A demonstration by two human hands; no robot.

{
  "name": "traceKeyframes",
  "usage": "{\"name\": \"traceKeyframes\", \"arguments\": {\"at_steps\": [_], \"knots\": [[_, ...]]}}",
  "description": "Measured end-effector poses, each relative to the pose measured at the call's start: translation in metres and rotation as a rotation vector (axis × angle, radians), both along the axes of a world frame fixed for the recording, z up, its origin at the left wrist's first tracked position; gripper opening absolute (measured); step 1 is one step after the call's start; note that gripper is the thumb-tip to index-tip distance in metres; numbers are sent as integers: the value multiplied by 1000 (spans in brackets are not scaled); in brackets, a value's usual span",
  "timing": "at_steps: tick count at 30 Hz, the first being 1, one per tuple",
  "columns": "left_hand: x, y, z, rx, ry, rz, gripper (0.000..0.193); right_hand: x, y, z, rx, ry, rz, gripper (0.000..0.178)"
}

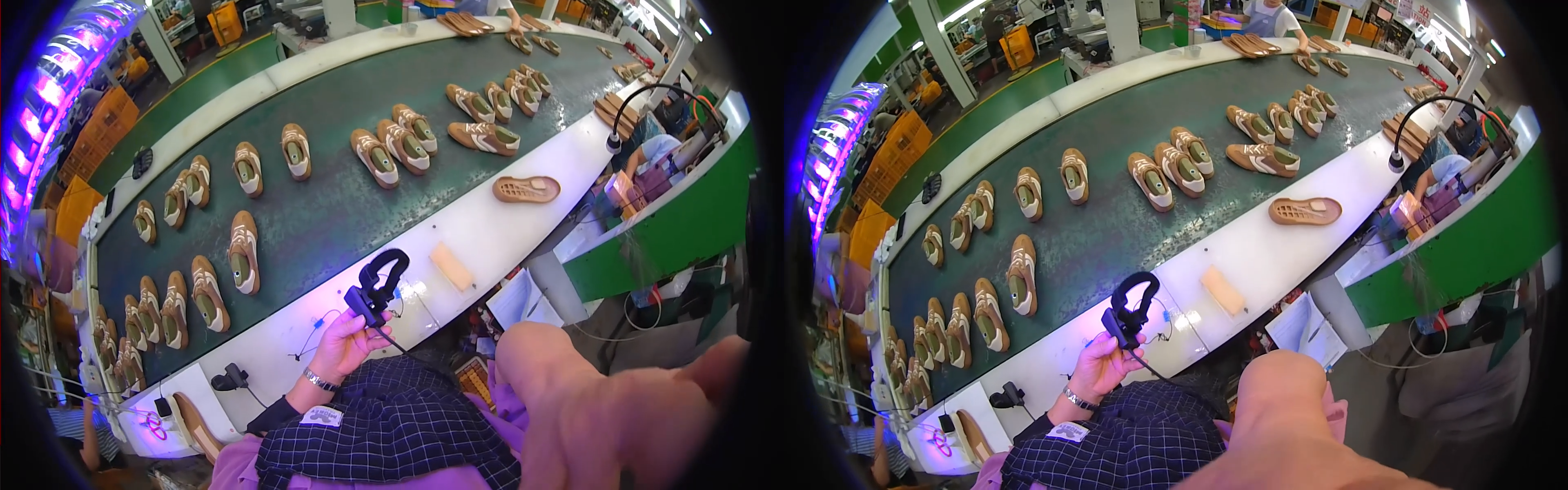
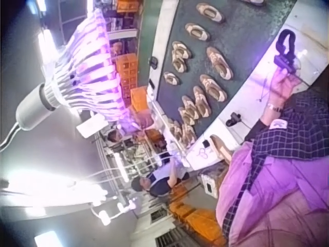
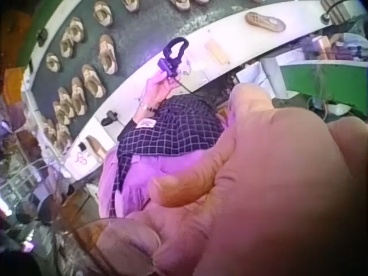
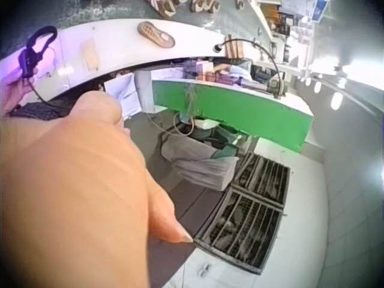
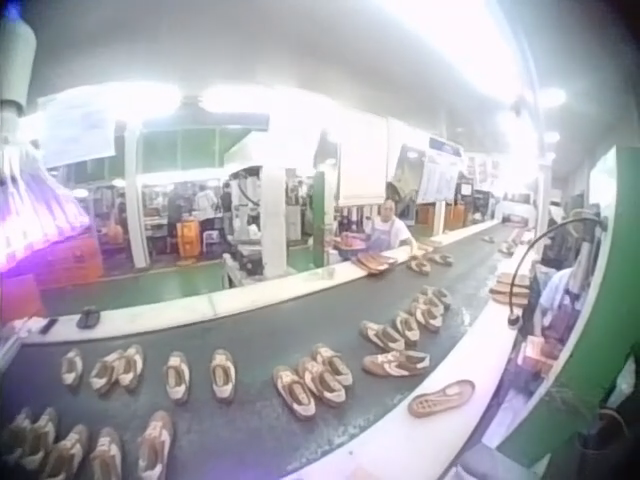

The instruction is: The recorder is inspecting finished shoes on a conveyor belt, checking for symmetry and quality before preparing them for the next stage.

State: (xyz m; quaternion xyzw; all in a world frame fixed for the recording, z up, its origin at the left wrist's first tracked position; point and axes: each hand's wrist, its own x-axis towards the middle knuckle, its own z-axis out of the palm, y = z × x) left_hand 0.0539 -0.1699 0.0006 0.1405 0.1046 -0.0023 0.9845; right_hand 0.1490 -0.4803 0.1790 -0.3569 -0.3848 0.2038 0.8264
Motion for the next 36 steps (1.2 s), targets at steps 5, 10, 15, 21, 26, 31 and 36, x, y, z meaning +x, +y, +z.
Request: {"name": "traceKeyframes", "arguments": {"at_steps": [5,10,15,21,26,31,36], "knots": [[12,-8,-10,-193,-194,-41,50,26,164,37,-28,24,-100,29],[5,-9,0,-205,-230,-15,54,63,158,-45,-355,216,-84,29],[9,-17,-2,-203,-282,-52,58,50,150,-123,-717,333,74,34],[10,-24,-6,-202,-271,-59,57,34,154,-125,-677,292,202,31],[14,-27,-3,-212,-298,-50,57,42,153,-120,-657,243,192,22],[16,-28,-7,-217,-247,26,58,46,158,-108,-645,254,215,20],[19,-28,0,-171,-216,49,58,51,160,-111,-609,208,216,21]]}}
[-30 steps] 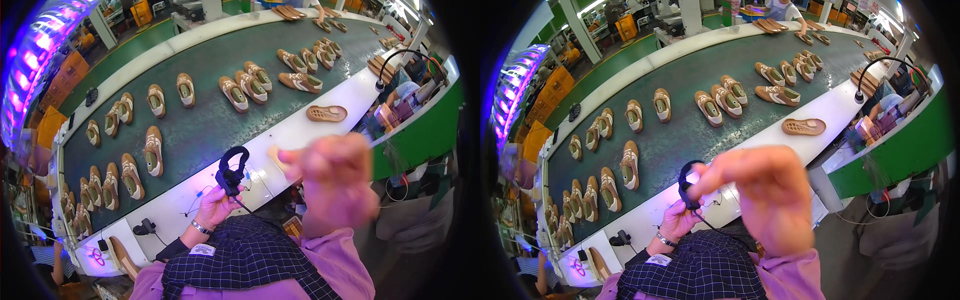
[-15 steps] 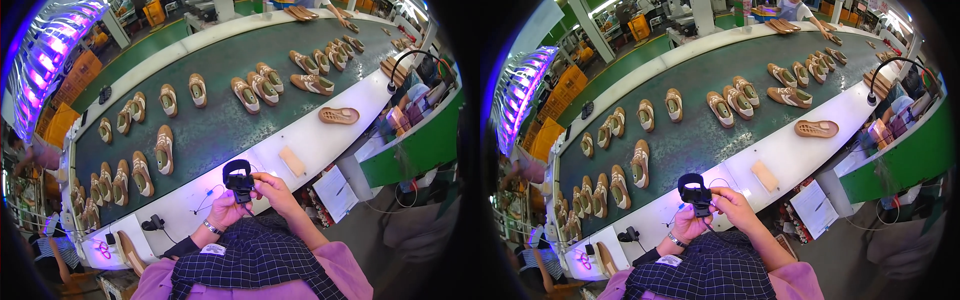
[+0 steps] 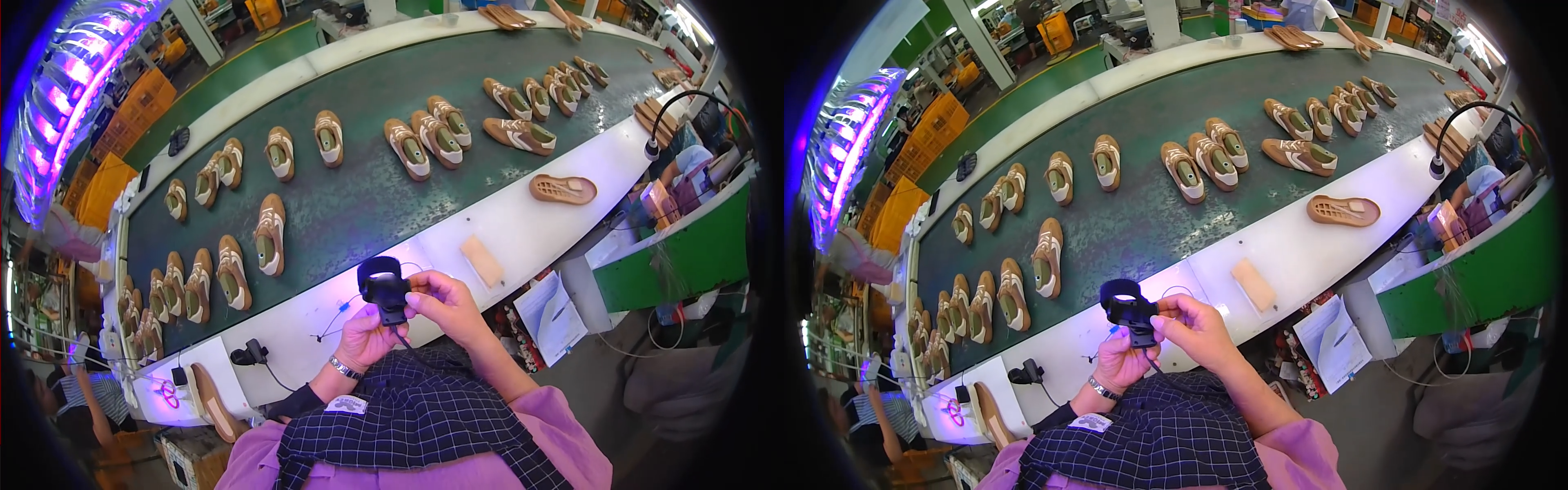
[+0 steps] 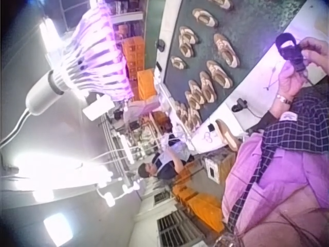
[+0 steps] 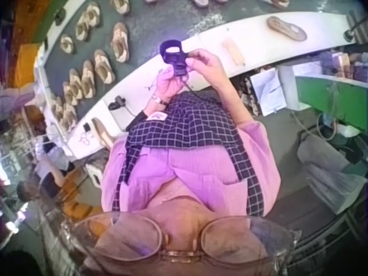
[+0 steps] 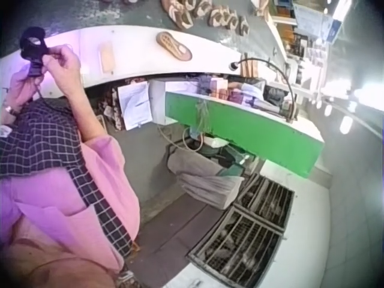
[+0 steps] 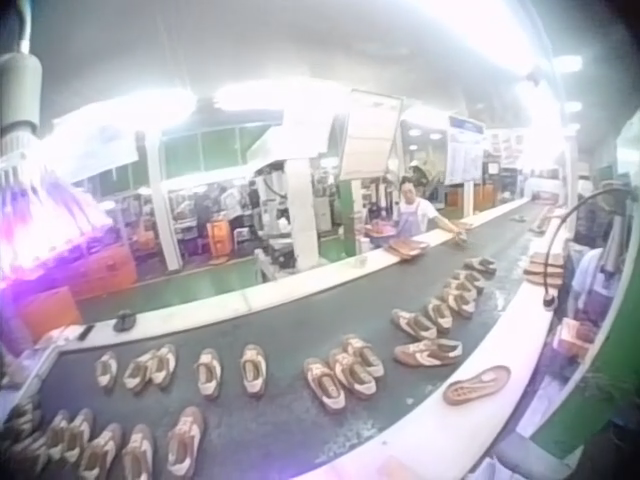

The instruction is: The recorder is inspecting finished shoes on a conveyor belt, checking for symmetry and quality before preparing them for the next stage.

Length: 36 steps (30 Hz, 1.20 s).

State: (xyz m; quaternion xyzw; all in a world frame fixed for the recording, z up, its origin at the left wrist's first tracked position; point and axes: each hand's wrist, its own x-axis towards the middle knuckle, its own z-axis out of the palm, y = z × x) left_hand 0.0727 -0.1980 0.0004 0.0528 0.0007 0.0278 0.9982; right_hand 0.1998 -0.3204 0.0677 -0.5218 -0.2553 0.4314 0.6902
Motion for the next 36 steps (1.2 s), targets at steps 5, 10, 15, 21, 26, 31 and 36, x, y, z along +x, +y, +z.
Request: {"name": "traceKeyframes", "arguments": {"at_steps": [5,10,15,21,26,31,36], "knots": [[5,3,23,323,90,48,61,15,-5,4,-14,60,33,26],[5,-3,46,861,182,176,60,30,-20,-14,31,299,131,35],[-1,-8,51,1254,123,151,54,36,-32,2,118,312,273,48],[4,-9,59,1458,52,189,46,36,-36,-5,204,312,252,40],[8,-8,59,1517,13,168,46,42,-36,-17,212,281,229,34],[9,-11,53,1469,-5,217,47,45,-35,-18,193,319,235,27],[7,-10,44,1209,75,97,50,49,-35,-31,287,456,332,28]]}}
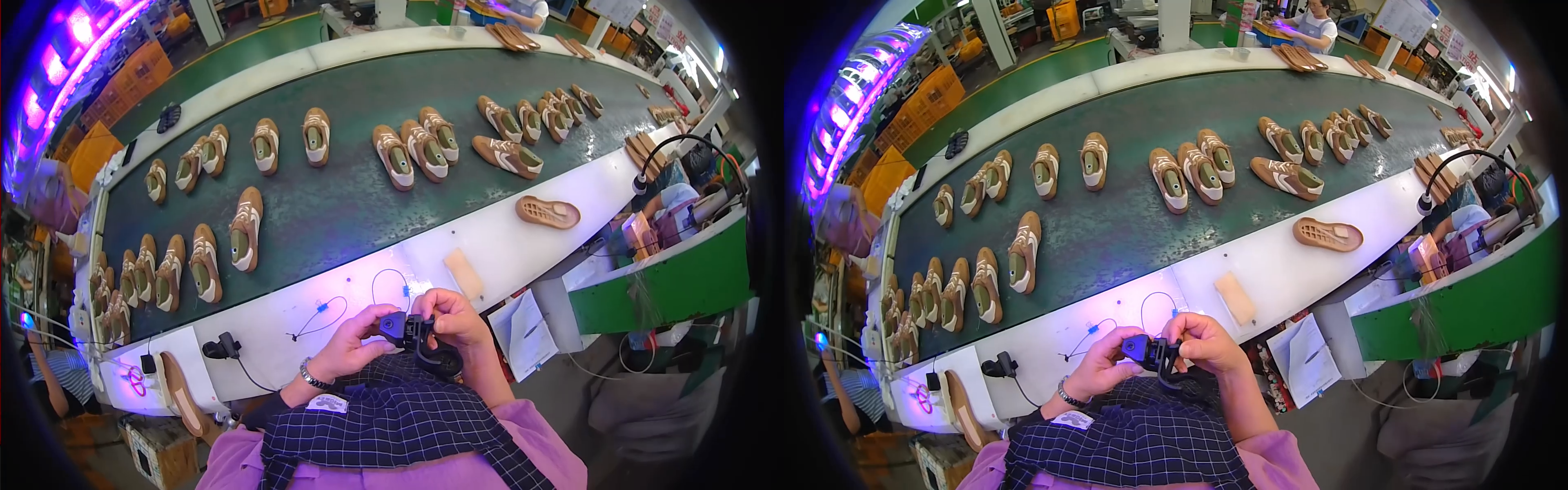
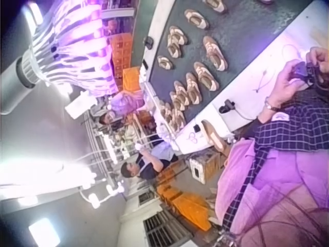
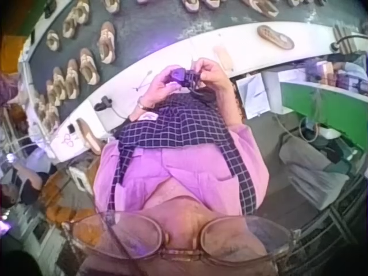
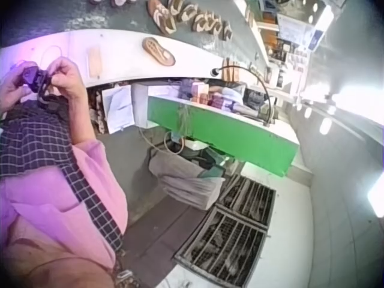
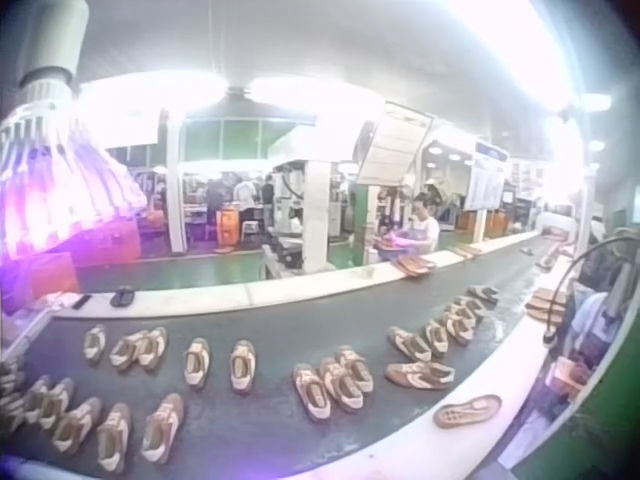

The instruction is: The recorder is inspecting finished shoes on a conveyor belt, checking for symmetry and quality before preparing them for the next stage.

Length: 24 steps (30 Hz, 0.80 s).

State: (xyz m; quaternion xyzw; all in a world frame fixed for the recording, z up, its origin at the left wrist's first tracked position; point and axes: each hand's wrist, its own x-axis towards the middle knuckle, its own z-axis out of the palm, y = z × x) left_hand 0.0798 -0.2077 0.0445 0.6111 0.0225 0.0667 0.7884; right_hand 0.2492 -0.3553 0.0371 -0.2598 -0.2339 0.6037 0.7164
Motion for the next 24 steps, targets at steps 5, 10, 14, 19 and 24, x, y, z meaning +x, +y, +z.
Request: {"name": "traceKeyframes", "arguments": {"at_steps": [5,10,14,19,24], "knots": [[3,2,1,0,-33,-24,47,3,-2,-2,-43,52,25,25],[9,0,12,-135,47,-34,49,7,-2,-11,-88,56,9,20],[16,-2,-2,-153,114,-48,51,7,3,-26,-212,28,-171,17],[22,-7,-4,-232,131,34,54,9,5,-28,-240,102,-163,15],[26,-9,-10,-274,168,125,52,5,11,-37,-323,-46,-271,21]]}}
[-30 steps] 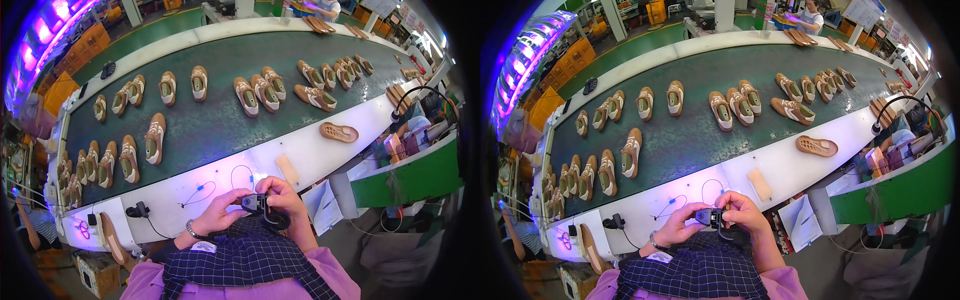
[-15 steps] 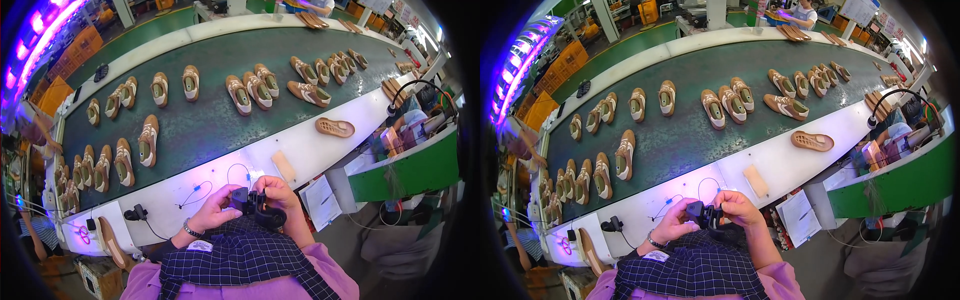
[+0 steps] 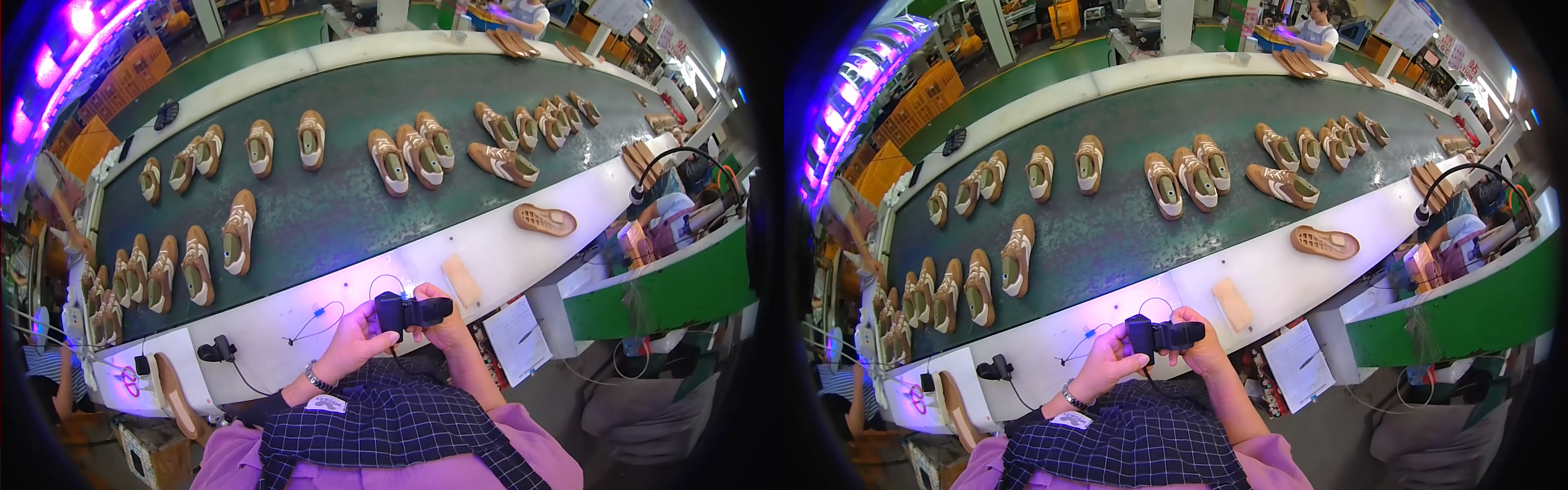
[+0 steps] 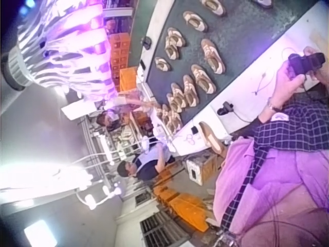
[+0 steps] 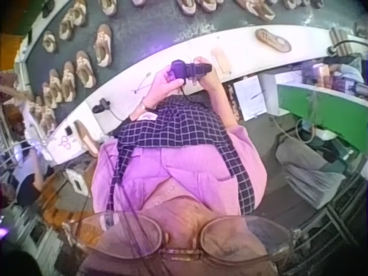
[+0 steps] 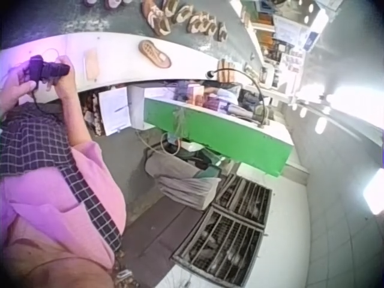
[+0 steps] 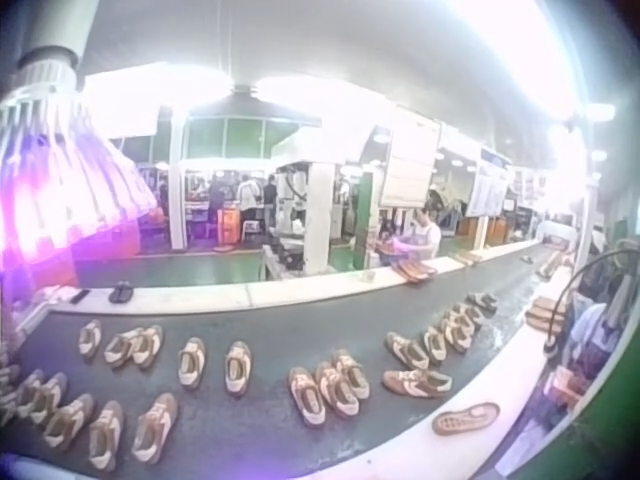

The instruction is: The recorder is inspecting finished shoes on a conveyor belt, checking for symmetry and quality before preparing them for the next stage.

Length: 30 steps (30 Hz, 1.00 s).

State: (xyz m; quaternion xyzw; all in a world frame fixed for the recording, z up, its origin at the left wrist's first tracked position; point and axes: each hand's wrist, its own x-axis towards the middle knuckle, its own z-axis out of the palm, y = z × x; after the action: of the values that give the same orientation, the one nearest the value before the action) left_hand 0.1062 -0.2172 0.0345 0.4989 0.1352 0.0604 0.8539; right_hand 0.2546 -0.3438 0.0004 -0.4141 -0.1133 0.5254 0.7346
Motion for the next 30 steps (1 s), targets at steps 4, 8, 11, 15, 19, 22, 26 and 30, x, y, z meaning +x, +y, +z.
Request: {"name": "traceKeyframes", "arguments": {"at_steps": [4,8,11,15,19,22,26,30], "knots": [[3,-3,-1,-7,37,34,51,-3,4,-15,-34,-49,-45,23],[8,-8,0,28,54,86,48,-7,9,-17,-91,-101,-76,19],[9,-8,-6,34,83,80,48,-9,11,-19,-179,-303,-92,17],[11,-8,-10,55,114,64,46,-12,15,-41,-273,-844,-225,14],[13,-9,-16,149,181,74,45,-22,22,-15,-436,-736,-223,8],[15,-10,-12,98,202,96,44,-25,25,-5,-535,-800,-253,9],[20,-14,-9,86,191,141,40,-23,23,-17,-530,-916,-281,14],[23,-16,-17,105,197,131,41,-11,18,-64,-462,-1194,-381,15]]}}
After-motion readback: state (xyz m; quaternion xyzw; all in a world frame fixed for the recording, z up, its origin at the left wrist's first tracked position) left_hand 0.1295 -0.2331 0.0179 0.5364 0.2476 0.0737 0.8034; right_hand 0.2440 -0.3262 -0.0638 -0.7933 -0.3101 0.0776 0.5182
